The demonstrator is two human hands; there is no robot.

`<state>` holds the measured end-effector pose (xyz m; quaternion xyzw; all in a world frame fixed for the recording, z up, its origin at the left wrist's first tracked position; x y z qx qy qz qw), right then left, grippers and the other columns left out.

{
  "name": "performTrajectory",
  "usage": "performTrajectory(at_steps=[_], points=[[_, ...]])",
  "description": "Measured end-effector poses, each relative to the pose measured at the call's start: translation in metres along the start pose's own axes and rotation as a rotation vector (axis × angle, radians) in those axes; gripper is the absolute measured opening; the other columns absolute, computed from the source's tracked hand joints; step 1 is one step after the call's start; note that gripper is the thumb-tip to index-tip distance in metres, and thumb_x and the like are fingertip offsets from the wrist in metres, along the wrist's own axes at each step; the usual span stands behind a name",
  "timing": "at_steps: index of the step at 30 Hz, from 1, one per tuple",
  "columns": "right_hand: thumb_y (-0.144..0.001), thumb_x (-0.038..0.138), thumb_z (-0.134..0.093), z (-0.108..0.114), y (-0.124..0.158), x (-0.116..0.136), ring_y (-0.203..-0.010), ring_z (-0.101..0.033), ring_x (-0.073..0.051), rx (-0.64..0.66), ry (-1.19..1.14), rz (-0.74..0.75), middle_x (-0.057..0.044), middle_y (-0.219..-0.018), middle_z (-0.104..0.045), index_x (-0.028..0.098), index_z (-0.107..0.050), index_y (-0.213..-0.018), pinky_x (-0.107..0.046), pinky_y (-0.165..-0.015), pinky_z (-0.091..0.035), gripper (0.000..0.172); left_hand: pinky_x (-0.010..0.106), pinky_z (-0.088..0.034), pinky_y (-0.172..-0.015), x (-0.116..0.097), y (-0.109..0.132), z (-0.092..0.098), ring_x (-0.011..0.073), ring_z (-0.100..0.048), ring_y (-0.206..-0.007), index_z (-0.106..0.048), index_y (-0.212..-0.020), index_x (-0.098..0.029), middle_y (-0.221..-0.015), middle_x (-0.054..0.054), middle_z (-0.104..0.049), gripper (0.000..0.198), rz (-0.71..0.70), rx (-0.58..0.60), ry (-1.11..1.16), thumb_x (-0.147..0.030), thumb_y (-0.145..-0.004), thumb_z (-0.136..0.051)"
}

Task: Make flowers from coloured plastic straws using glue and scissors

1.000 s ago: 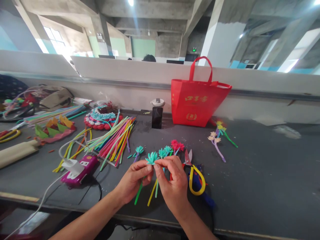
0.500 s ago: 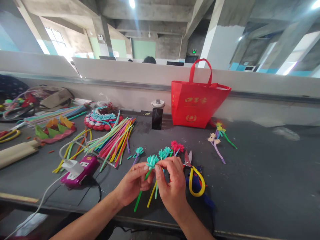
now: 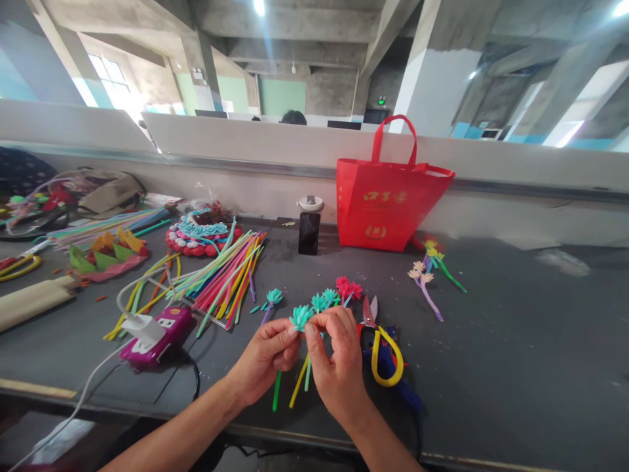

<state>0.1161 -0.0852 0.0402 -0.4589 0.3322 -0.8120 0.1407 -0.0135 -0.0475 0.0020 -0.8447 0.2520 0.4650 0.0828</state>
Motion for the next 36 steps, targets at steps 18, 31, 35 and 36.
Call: performTrajectory(at_steps=[18, 31, 35, 36], points=[[-0.091, 0.023, -0.064, -0.0005, 0.0051, 0.004, -0.087, -0.061, -0.02, -0.091, 0.094, 0.103, -0.004, -0.089, -0.063, 0.024, -0.067, -0.097, -0.036, -0.077, -0.051, 0.007, 0.02, -0.015, -0.044, 0.0028, -0.0003, 0.0021, 0.0022, -0.024, -0.043, -0.058, -0.068, -0.015, -0.05, -0.006, -0.048, 0.037, -0.01, -0.08, 0.096, -0.04, -0.069, -0.084], [-0.095, 0.019, -0.055, -0.0013, 0.0022, 0.0037, -0.081, -0.056, -0.017, -0.042, 0.005, 0.005, -0.001, -0.082, -0.058, 0.022, -0.06, -0.082, -0.032, -0.074, -0.045, 0.014, 0.019, -0.015, -0.044, 0.0067, 0.0001, 0.0013, 0.0029, -0.029, -0.044, -0.062, -0.068, -0.014, -0.049, -0.004, -0.051, 0.032, 0.01, -0.056, 0.085, -0.035, -0.068, -0.086], [-0.096, 0.019, -0.055, -0.0014, 0.0032, 0.0028, -0.083, -0.057, -0.017, -0.042, -0.011, 0.003, -0.001, -0.083, -0.059, 0.022, -0.061, -0.085, -0.031, -0.075, -0.046, 0.013, 0.019, -0.015, -0.044, 0.0039, -0.0003, 0.0014, 0.0028, -0.029, -0.044, -0.061, -0.067, -0.014, -0.049, -0.004, -0.051, 0.033, 0.001, -0.063, 0.088, -0.035, -0.068, -0.086], [-0.096, 0.019, -0.054, -0.0014, 0.0035, 0.0024, -0.084, -0.057, -0.017, -0.043, -0.015, 0.001, -0.001, -0.085, -0.06, 0.022, -0.062, -0.086, -0.031, -0.075, -0.046, 0.013, 0.019, -0.015, -0.044, 0.0029, -0.0004, 0.0015, 0.0028, -0.029, -0.044, -0.06, -0.067, -0.014, -0.049, -0.004, -0.052, 0.033, -0.004, -0.066, 0.09, -0.035, -0.068, -0.086]])
Point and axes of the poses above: each hand's wrist, its own y-axis away from the middle knuckle, its own z-axis out of the back of the hand, x = y × z, the point moved 3 cm from there along -y, towards the middle knuckle
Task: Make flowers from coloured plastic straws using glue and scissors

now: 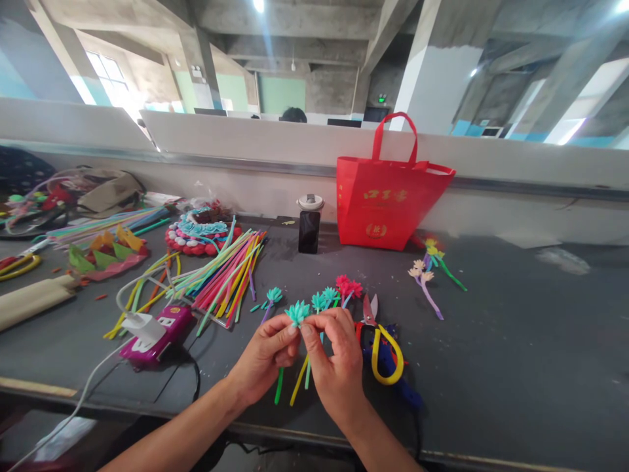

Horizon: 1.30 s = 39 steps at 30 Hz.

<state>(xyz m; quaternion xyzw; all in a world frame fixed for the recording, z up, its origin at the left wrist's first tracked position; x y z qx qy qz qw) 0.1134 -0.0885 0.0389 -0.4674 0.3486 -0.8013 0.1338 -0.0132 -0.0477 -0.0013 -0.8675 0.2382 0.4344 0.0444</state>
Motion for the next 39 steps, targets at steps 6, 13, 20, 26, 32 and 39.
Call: performTrajectory(at_steps=[6, 13, 20, 26, 32, 39], points=[[-0.095, 0.018, -0.057, 0.0003, 0.0001, -0.0003, -0.086, -0.057, -0.016, -0.016, 0.021, 0.035, -0.001, -0.086, -0.06, 0.021, -0.062, -0.089, -0.03, -0.077, -0.045, 0.008, 0.019, -0.015, -0.044, -0.0005, 0.0003, 0.0012, 0.0025, -0.028, -0.043, -0.062, -0.069, -0.014, -0.049, -0.004, -0.052, 0.031, -0.011, 0.007, 0.016, -0.033, -0.07, -0.085], [-0.097, 0.018, -0.053, 0.001, -0.0015, -0.001, -0.082, -0.056, -0.016, 0.0, 0.01, 0.008, 0.0, -0.082, -0.058, 0.021, -0.059, -0.085, -0.03, -0.075, -0.044, 0.014, 0.02, -0.018, -0.043, 0.0012, 0.0025, -0.0012, 0.0034, -0.035, -0.042, -0.055, -0.063, -0.014, -0.058, 0.0, -0.058, 0.032, 0.047, 0.134, 0.083, -0.033, -0.079, -0.076], [-0.092, 0.022, -0.063, 0.0042, 0.0002, -0.0024, -0.089, -0.058, -0.017, -0.052, 0.038, 0.029, -0.002, -0.093, -0.061, 0.023, -0.063, -0.099, -0.031, -0.078, -0.047, 0.006, 0.019, -0.021, -0.043, 0.0, 0.0002, 0.0007, 0.0033, -0.036, -0.043, -0.06, -0.067, -0.013, -0.056, -0.002, -0.055, 0.026, 0.008, 0.079, 0.077, -0.028, -0.077, -0.078], [-0.091, 0.021, -0.066, 0.0054, 0.0017, 0.0026, -0.093, -0.058, -0.019, -0.08, 0.147, 0.138, -0.004, -0.098, -0.058, 0.023, -0.065, -0.105, -0.034, -0.081, -0.048, 0.014, 0.019, -0.026, -0.044, -0.0005, 0.0, 0.0012, 0.0045, -0.039, -0.046, -0.061, -0.066, -0.014, -0.057, -0.002, -0.057, 0.027, -0.028, 0.026, 0.072, -0.03, -0.075, -0.08], [-0.091, 0.019, -0.066, 0.0024, 0.004, 0.0055, -0.088, -0.057, -0.019, -0.073, 0.201, 0.236, -0.004, -0.094, -0.057, 0.022, -0.064, -0.108, -0.036, -0.079, -0.048, 0.018, 0.019, -0.027, -0.046, 0.0003, 0.0006, 0.001, 0.0045, -0.04, -0.046, -0.065, -0.07, -0.014, -0.057, -0.002, -0.058, 0.025, -0.037, -0.007, 0.078, -0.03, -0.072, -0.083], [-0.092, 0.016, -0.063, 0.0012, 0.002, 0.0035, -0.086, -0.056, -0.018, -0.062, 0.15, 0.173, -0.002, -0.088, -0.059, 0.022, -0.063, -0.095, -0.034, -0.077, -0.047, 0.006, 0.02, -0.027, -0.047, 0.0022, 0.0023, -0.0007, 0.0051, -0.041, -0.047, -0.067, -0.071, -0.015, -0.056, -0.001, -0.06, 0.024, -0.03, 0.016, 0.035, -0.032, -0.072, -0.083]])
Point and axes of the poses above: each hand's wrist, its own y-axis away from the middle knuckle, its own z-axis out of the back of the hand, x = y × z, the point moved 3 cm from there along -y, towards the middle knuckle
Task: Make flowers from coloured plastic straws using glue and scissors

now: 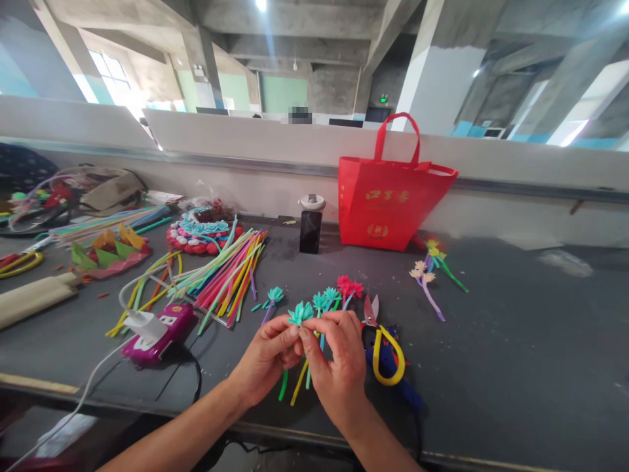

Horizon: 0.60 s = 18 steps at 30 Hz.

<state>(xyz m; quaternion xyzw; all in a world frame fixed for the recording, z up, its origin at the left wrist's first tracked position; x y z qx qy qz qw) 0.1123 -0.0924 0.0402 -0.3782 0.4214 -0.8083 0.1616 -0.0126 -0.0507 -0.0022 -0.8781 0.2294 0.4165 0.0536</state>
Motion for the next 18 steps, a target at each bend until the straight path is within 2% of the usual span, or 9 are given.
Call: performTrajectory(at_steps=[7, 18], points=[[-0.095, 0.017, -0.056, 0.0019, -0.0039, -0.0027, -0.083, -0.054, -0.017, 0.045, -0.101, -0.125, 0.0, -0.083, -0.058, 0.021, -0.059, -0.084, -0.032, -0.075, -0.044, 0.012, 0.021, -0.025, -0.048, -0.0005, -0.001, -0.0013, 0.0053, -0.04, -0.047, -0.067, -0.071, -0.014, -0.055, -0.001, -0.061, 0.026, -0.028, 0.001, -0.077, -0.033, -0.07, -0.085], [-0.096, 0.021, -0.054, 0.0033, -0.0025, -0.0044, -0.085, -0.056, -0.018, 0.052, -0.108, -0.155, -0.001, -0.084, -0.06, 0.022, -0.061, -0.085, -0.034, -0.075, -0.046, 0.014, 0.021, -0.025, -0.048, -0.0021, -0.0013, -0.0014, 0.0051, -0.038, -0.047, -0.067, -0.072, -0.014, -0.056, -0.001, -0.061, 0.026, -0.035, -0.007, -0.098, -0.034, -0.071, -0.084]])
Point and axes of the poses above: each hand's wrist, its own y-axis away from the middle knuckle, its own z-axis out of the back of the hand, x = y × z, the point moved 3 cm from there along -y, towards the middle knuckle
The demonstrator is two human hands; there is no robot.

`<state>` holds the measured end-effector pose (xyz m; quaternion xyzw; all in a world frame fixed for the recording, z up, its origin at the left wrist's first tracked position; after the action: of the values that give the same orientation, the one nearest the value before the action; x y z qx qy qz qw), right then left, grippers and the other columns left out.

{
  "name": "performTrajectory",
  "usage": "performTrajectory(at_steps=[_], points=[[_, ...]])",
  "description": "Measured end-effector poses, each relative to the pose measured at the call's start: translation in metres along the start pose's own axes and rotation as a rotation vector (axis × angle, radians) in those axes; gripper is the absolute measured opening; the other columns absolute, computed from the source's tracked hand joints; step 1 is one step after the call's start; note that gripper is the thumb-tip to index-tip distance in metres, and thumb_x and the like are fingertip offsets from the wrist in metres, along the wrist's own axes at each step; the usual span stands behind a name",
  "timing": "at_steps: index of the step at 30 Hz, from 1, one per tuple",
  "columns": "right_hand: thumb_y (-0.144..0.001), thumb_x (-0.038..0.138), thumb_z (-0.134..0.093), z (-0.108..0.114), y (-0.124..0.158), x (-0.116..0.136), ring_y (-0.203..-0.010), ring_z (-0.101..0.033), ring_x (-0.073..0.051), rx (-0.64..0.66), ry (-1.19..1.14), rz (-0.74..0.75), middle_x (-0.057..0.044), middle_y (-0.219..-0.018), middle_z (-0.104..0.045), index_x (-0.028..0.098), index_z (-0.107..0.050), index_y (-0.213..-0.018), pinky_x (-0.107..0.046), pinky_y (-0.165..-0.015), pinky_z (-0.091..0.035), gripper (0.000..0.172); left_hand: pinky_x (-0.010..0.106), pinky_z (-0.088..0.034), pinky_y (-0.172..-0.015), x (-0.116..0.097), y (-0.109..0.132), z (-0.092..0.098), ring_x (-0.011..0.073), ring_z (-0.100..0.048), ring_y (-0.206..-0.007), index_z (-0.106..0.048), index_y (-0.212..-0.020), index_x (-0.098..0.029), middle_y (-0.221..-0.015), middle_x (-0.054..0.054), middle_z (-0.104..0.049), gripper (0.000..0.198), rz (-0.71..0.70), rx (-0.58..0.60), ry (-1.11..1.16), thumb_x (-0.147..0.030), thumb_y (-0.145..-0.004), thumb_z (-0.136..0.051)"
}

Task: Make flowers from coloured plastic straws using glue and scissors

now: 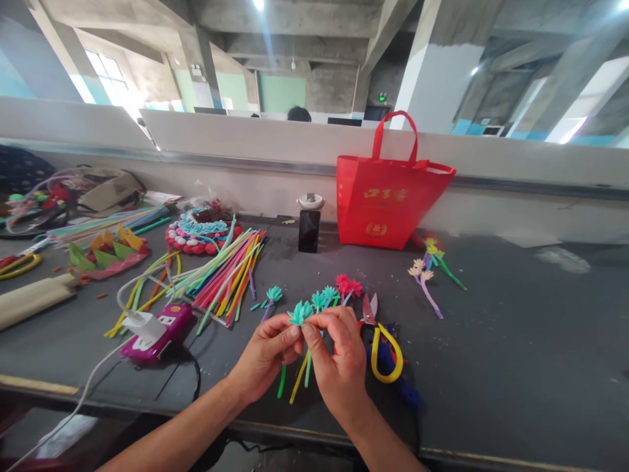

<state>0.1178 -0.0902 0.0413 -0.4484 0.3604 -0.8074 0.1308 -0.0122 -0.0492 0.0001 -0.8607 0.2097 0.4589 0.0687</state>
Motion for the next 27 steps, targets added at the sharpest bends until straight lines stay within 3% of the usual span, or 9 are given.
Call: performTrajectory(at_steps=[5, 27], points=[[-0.095, 0.02, -0.056, -0.0006, -0.0002, 0.0011, -0.088, -0.059, -0.018, -0.02, 0.004, 0.019, -0.002, -0.089, -0.062, 0.023, -0.065, -0.094, -0.033, -0.078, -0.047, 0.01, 0.021, -0.024, -0.047, -0.0012, 0.0001, 0.0006, 0.0048, -0.038, -0.047, -0.066, -0.07, -0.014, -0.056, -0.002, -0.059, 0.028, 0.003, -0.033, 0.04, -0.035, -0.07, -0.084], [-0.094, 0.02, -0.054, 0.0001, -0.003, 0.003, -0.08, -0.054, -0.017, 0.014, -0.03, -0.017, 0.0, -0.079, -0.057, 0.021, -0.057, -0.079, -0.033, -0.072, -0.045, 0.016, 0.023, -0.021, -0.049, -0.0004, 0.0012, 0.0004, 0.0056, -0.036, -0.048, -0.068, -0.072, -0.014, -0.057, 0.0, -0.059, 0.027, 0.005, 0.036, -0.086, -0.037, -0.073, -0.081]])
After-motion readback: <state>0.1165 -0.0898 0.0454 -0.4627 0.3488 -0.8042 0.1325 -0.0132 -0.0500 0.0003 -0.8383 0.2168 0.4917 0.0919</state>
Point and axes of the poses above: each hand's wrist, its own y-axis away from the middle knuckle, its own z-axis out of the back of the hand, x = y × z, the point moved 3 cm from there along -y, towards the middle knuckle
